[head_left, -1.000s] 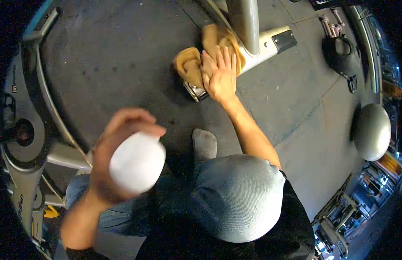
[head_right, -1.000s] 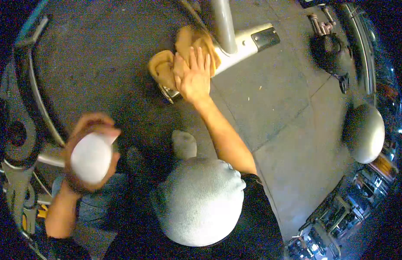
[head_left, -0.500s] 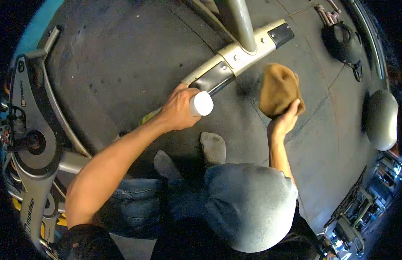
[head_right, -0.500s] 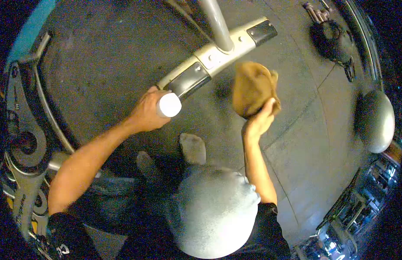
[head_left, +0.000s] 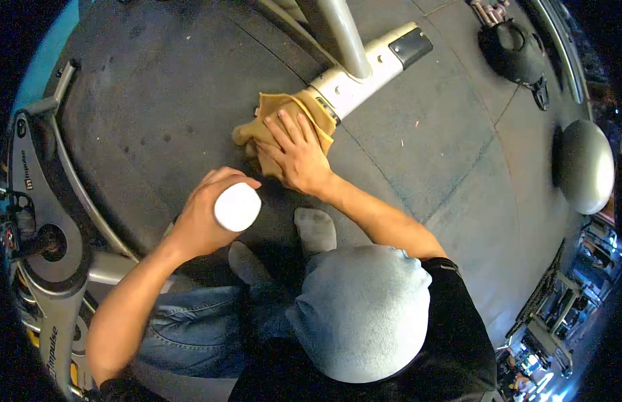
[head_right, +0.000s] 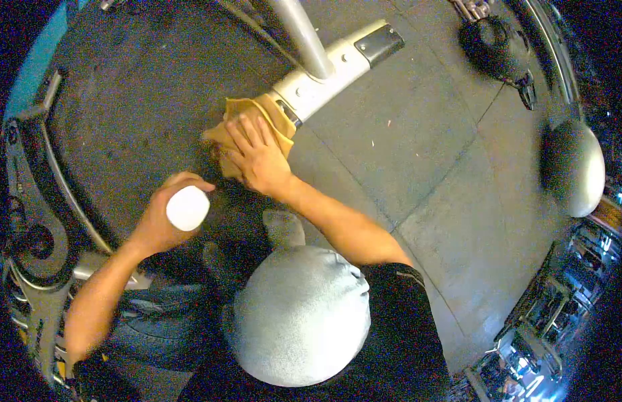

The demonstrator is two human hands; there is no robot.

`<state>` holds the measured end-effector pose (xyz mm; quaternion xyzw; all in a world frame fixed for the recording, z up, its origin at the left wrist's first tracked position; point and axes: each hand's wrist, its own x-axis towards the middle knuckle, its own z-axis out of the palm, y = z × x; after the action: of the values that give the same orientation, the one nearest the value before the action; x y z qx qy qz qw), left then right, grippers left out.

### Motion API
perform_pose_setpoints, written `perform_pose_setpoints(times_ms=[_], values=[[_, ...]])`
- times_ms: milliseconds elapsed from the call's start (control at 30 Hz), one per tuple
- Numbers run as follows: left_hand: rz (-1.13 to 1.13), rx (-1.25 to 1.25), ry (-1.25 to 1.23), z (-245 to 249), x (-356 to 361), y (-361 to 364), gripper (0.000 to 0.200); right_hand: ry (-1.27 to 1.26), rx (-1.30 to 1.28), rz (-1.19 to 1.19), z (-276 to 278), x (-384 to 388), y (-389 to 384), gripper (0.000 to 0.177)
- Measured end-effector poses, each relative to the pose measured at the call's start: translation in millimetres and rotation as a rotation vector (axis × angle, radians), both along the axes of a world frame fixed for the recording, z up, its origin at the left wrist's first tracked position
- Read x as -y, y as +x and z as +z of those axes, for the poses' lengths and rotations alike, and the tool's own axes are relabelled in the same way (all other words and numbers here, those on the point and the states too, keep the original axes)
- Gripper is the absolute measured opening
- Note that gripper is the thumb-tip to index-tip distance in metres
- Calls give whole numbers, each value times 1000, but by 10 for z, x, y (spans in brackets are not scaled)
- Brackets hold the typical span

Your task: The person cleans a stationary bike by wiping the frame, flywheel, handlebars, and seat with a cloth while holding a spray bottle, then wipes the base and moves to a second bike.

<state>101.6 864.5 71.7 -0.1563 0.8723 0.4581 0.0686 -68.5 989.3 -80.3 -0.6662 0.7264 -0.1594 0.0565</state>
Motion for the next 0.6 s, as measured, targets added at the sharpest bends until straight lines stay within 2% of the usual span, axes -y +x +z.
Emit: perform_pose_setpoints(times_ms=[67, 133, 200, 300, 333, 400, 467, 533, 600], values=[[88, 36, 88, 182, 51, 28, 49, -30, 95, 64, -8, -180, -60, 49], [122, -23, 60, 371, 84, 54, 46, -96, 61, 30, -142, -272, -167, 52], [188, -13, 86, 507, 149, 137, 47, -98, -113, -76, -275, -234, -341, 54], [198, -12, 26, 539, 164, 286, 46, -188, 55, -303, -34, -14, -548, 52], [193, -17, 5, 532, 159, 314, 46, -183, 61, -308, -84, 87, -491, 52], [198, 15, 10, 485, 176, 339, 45, -1, -171, -471, -147, 347, -331, 44], [207, 39, 17, 470, 173, 318, 43, 146, -110, -282, -48, 545, -131, 39], [300, 182, 82, 516, 181, 257, 40, 50, -22, -89, -93, 524, 12, 41], [284, 116, 82, 544, 202, 246, 39, -31, 32, -22, -49, 274, 61, 41]])
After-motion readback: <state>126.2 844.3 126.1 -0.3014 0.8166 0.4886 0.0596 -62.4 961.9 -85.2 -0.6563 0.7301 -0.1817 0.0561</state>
